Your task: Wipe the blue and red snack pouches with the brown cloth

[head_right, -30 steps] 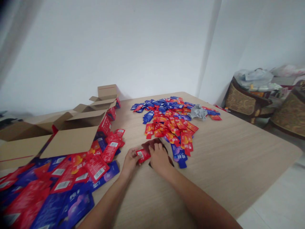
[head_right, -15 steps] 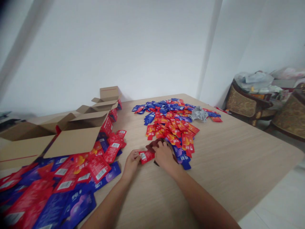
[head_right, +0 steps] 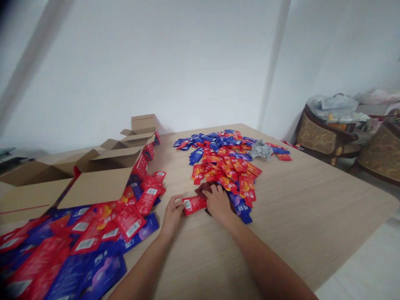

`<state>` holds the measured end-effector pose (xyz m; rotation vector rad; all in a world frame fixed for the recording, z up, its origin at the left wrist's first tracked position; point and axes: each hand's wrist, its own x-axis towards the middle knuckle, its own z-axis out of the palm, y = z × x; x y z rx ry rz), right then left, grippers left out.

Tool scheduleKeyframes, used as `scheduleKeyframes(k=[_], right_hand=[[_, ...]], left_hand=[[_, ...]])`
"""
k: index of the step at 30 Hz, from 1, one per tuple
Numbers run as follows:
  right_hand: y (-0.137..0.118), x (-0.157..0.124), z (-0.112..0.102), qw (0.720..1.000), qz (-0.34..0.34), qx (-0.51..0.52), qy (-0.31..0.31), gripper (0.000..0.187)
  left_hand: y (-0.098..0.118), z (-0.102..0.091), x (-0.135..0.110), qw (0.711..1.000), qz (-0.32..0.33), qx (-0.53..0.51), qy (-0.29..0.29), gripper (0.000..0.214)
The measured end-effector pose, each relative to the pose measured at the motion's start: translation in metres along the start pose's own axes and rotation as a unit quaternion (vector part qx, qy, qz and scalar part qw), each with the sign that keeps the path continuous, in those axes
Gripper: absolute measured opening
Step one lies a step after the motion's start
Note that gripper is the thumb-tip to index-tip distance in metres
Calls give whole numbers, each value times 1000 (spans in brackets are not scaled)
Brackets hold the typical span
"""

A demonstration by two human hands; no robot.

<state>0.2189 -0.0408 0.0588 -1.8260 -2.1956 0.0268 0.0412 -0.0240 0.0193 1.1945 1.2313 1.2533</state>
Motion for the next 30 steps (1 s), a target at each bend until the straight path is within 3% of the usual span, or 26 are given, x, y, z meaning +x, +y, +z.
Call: scheduleKeyframes(k=[2, 6, 8, 10, 14, 17, 21, 26, 30], right_hand=[[0, -5, -2, 1000, -5, 15, 17, 46], [-37, -24, -1, 991, -113, 67, 28, 53], [-49, -26, 0, 990, -128, 66, 11, 50], [-44, -21, 2, 995, -91, 49, -10, 42], [-6, -6, 3, 1000, -5, 11, -14, 33], [11, -4, 6, 1000, 9, 5, 9, 32], [10, -7, 9, 999, 1, 8, 36, 32], [9, -8, 10, 999, -4, 16, 35, 34], [10, -8, 9, 999, -6, 17, 31, 37]], left_hand=[[0, -1, 2, 999, -11, -19, 23, 34], [1, -5, 6, 999, 8, -26, 38, 24], [1, -6, 7, 999, -2, -37, 34, 20], [1, -5, 8, 997, -42, -63, 27, 22], [0, -5, 11, 992, -73, -89, 58, 23], [1, -8, 11, 989, -92, -100, 54, 22], [7, -13, 10, 987, -74, -136, 49, 24], [21, -26, 15, 955, 24, -257, 144, 16], [30, -44, 25, 908, 26, -343, 241, 10]])
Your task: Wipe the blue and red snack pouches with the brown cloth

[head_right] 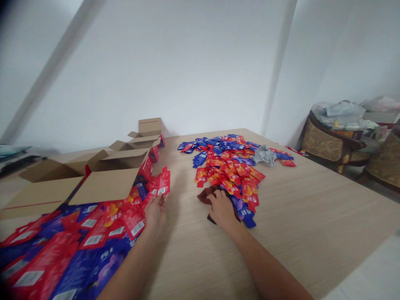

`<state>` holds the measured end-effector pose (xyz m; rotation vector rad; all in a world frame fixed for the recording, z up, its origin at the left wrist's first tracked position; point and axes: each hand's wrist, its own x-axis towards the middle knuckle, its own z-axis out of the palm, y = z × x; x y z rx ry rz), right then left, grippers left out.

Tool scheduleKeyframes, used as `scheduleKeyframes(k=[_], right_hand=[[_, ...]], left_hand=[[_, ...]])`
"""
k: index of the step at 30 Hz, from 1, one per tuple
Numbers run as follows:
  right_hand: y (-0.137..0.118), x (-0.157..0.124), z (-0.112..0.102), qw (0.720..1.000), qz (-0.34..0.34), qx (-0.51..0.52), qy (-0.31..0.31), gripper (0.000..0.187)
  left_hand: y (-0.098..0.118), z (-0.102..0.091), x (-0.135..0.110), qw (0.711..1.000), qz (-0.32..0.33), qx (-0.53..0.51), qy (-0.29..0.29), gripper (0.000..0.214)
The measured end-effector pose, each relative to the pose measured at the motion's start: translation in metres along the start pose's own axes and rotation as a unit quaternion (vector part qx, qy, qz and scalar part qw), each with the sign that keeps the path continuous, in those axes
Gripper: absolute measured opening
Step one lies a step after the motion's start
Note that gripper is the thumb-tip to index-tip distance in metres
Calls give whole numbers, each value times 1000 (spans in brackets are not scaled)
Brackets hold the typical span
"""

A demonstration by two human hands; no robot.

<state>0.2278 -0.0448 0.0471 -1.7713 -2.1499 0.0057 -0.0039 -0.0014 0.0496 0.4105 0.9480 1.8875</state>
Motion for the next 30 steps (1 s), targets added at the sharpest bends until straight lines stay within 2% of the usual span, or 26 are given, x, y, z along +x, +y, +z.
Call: scheduleKeyframes(k=[3, 5, 7, 9, 14, 16, 19, 22, 25, 27, 29, 30], right_hand=[[-1, 0, -1, 1000, -2, 0, -1, 38], [-1, 0, -1, 1000, 0, -1, -7, 38], [-1, 0, -1, 1000, 1, -2, -9, 38], [-2, 0, -1, 1000, 2, -3, -7, 38], [-2, 1, -1, 1000, -1, 1, 0, 35], [-2, 1, -1, 1000, 2, -1, -3, 36], [-1, 2, -2, 1000, 1, -2, -6, 37], [-1, 2, -4, 1000, -2, 1, -2, 38], [-2, 2, -5, 1000, 4, 7, -4, 37], [-2, 2, -5, 1000, 7, 10, -3, 36], [-2, 2, -4, 1000, 9, 12, 1, 36], [-2, 2, -4, 1000, 11, 13, 7, 36]], left_hand=[[9, -3, 9, 998, 15, -39, 55, 16], [15, -3, 12, 995, 36, -67, 62, 16], [21, -3, 13, 993, 48, -93, 47, 13], [25, 0, 10, 992, 28, -124, 23, 10], [27, 14, 0, 980, -97, -175, -21, 32], [29, 17, -1, 980, -86, -177, -25, 33], [33, 18, 0, 984, -32, -176, -8, 29], [28, 18, -4, 986, -53, -159, -23, 24], [4, 29, -13, 983, -136, -55, -111, 15], [-21, 43, -17, 964, -144, 83, -206, 14], [-46, 59, -16, 922, -41, 262, -282, 22], [-57, 67, -13, 881, 27, 357, -310, 25]])
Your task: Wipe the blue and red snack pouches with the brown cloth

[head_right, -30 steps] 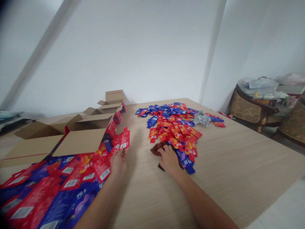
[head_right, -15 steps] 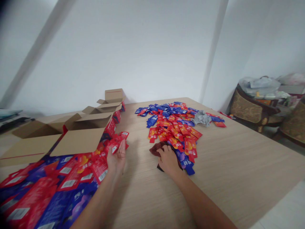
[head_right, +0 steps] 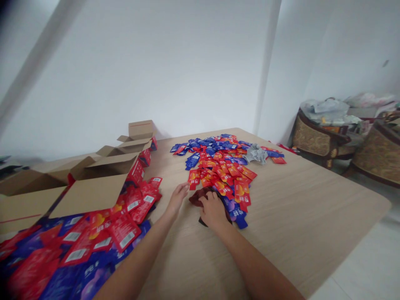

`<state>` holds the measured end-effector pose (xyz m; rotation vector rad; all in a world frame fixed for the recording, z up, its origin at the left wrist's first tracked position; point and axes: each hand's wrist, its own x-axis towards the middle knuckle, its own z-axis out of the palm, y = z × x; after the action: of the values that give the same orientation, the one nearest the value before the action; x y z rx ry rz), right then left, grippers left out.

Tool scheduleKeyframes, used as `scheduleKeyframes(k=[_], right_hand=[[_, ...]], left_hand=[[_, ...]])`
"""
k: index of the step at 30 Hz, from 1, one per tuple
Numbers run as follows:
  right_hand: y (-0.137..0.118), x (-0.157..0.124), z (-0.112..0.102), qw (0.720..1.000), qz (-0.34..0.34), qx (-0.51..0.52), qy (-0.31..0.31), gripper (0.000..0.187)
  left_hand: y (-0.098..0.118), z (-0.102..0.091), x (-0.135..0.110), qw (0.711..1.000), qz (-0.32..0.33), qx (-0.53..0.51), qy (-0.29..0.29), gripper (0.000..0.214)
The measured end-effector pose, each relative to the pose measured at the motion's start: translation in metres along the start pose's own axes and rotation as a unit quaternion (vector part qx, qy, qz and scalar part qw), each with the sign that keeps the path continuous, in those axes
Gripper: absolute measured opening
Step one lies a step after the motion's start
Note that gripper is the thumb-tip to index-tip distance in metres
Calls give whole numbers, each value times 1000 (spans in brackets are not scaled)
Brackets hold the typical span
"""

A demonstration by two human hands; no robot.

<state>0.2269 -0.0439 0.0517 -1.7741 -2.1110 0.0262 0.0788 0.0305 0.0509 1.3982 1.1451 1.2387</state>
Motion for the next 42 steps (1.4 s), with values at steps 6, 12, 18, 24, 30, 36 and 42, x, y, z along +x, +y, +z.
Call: scheduleKeyframes(k=[6, 12, 18, 24, 30, 36, 42], right_hand=[[12, 4, 7, 994, 49, 74, 69, 36], [24, 10, 12, 977, 70, 166, 115, 38], [-5, -1, 4, 981, -45, 171, 84, 49], [-35, -11, 8, 985, -145, 62, -65, 44], [-14, 28, 7, 996, -28, -43, -72, 45], [-20, 35, 1, 999, -33, -27, -13, 48], [-32, 28, 12, 992, -110, 12, -57, 47]], left_hand=[[-26, 17, 20, 990, 65, 119, -47, 29], [-31, -14, -12, 935, 180, 282, -118, 35], [-6, -33, -95, 844, 213, 417, -261, 35], [-4, -32, -132, 803, 219, 500, -237, 35], [-6, -36, -122, 797, 223, 496, -261, 42], [-8, -40, -120, 803, 227, 475, -279, 44], [-11, -38, -120, 805, 230, 476, -270, 45]])
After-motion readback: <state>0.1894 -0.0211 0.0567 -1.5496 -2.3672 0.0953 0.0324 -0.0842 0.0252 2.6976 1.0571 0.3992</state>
